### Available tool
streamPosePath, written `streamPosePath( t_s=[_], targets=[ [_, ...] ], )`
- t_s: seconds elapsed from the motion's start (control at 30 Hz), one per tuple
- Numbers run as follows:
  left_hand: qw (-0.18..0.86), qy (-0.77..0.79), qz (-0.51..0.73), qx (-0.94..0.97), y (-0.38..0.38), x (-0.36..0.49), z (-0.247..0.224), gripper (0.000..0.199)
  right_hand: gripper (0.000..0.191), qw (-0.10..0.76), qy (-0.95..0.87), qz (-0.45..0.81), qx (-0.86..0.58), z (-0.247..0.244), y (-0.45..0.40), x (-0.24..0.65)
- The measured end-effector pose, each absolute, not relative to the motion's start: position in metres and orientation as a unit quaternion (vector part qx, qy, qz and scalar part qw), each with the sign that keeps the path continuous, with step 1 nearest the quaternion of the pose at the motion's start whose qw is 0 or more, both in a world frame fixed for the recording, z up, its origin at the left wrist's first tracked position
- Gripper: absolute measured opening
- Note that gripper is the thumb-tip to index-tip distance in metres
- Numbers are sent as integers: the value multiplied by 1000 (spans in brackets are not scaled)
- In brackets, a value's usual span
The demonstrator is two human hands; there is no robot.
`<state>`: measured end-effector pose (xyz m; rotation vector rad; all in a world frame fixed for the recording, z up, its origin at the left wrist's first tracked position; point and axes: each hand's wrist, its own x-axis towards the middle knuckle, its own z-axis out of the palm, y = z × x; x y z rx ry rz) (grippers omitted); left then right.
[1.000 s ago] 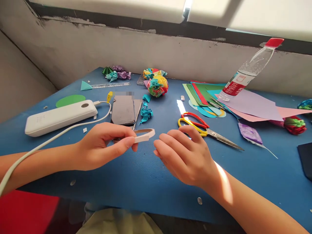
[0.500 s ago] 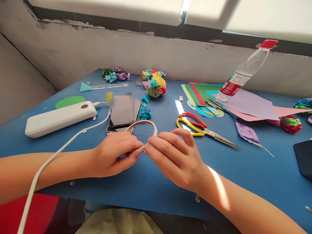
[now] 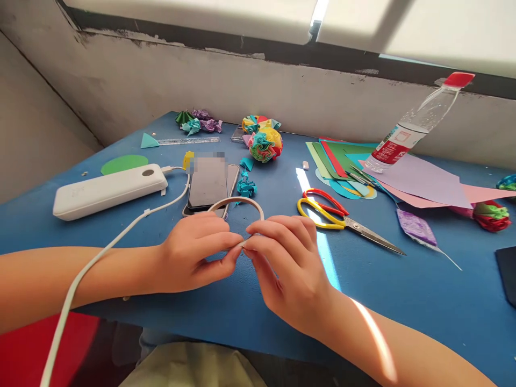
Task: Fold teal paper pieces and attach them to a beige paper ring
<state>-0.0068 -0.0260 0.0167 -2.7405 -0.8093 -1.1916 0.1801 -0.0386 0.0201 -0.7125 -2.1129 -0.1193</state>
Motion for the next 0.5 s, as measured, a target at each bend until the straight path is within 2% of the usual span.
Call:
streamPosePath(
  t_s=[0.27, 0.5],
  targets=[
    [-143, -280, -456, -833, -38, -3, 22, 21, 23, 447, -853, -20, -269, 23, -46, 177],
    [-399, -338, -428, -737, -51, 2, 27, 17, 19, 453, -857, -149, -196, 24, -37, 184]
  ],
)
